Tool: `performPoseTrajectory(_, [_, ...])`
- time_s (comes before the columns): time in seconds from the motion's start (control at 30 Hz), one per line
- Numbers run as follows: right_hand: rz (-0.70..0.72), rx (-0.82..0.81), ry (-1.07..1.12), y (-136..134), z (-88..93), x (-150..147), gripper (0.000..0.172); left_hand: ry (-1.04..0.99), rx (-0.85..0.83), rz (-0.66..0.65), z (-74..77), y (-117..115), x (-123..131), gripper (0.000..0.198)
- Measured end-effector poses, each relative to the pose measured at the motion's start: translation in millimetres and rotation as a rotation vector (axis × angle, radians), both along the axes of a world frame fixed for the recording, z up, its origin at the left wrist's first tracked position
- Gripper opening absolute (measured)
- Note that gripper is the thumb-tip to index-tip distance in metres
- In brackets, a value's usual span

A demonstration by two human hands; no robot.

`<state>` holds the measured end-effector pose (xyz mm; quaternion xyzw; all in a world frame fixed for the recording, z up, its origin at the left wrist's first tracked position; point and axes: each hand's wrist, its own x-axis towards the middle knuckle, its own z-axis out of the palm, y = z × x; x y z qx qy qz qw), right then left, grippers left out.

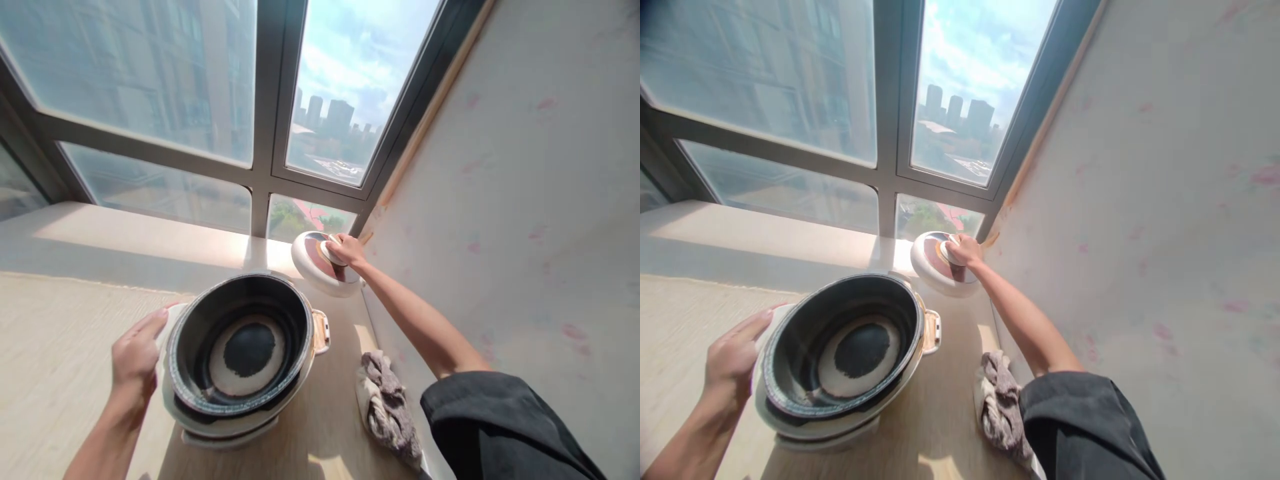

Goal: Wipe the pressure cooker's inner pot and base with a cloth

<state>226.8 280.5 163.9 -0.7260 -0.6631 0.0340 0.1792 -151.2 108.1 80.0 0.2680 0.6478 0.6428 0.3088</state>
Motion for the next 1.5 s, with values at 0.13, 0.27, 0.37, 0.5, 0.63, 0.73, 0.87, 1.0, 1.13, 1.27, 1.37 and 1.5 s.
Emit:
performPoseTrajectory(0.13, [-0.039,-0.066,-0.016,11,-42.9,7,0.039,-0.147,-0.063,0.005,4.6,-1,1,0.025])
performPoseTrajectory(0.27, [-0.071,-0.105,-0.021,14,-74.0,14,0.041,-0.143,-0.110,0.032,10.2,-1,3,0.027])
performPoseTrajectory(0.37, [-0.089,-0.143,-0.060,14,-89.5,19,0.043,-0.127,-0.141,0.031,10.9,-1,3,0.027])
performPoseTrajectory(0.5, [-0.079,-0.186,-0.132,9,-104.8,26,0.041,-0.123,-0.141,0.039,8.7,-3,3,0.035])
performPoseTrajectory(0.63, [-0.012,-0.199,-0.249,0,-116.2,31,0.046,-0.139,-0.138,0.042,12.4,-6,6,0.038])
performPoseTrajectory(0.73, [0.014,-0.177,-0.328,-7,-121.6,33,0.045,-0.139,-0.142,0.033,16.2,-6,9,0.037])
performPoseTrajectory(0.87, [0.036,-0.153,-0.384,-12,-125.2,35,0.042,-0.134,-0.140,0.047,14.6,-6,9,0.040])
performPoseTrajectory(1.0, [0.036,-0.164,-0.400,-12,-129.0,37,0.041,-0.146,-0.134,0.053,11.9,-4,7,0.040])
performPoseTrajectory(1.13, [0.038,-0.161,-0.394,-14,-134.1,39,0.041,-0.113,-0.136,0.050,15.2,-3,8,0.036])
performPoseTrajectory(1.27, [0.032,-0.151,-0.404,-21,-137.9,41,0.041,-0.089,-0.168,0.067,18.8,-4,11,0.033])
performPoseTrajectory(1.37, [0.026,-0.162,-0.416,-26,-140.3,42,0.043,-0.090,-0.190,0.094,17.3,-5,13,0.033])
performPoseTrajectory(1.5, [0.034,-0.164,-0.423,-30,-144.7,46,0.045,-0.056,-0.180,0.089,15.7,-5,15,0.036])
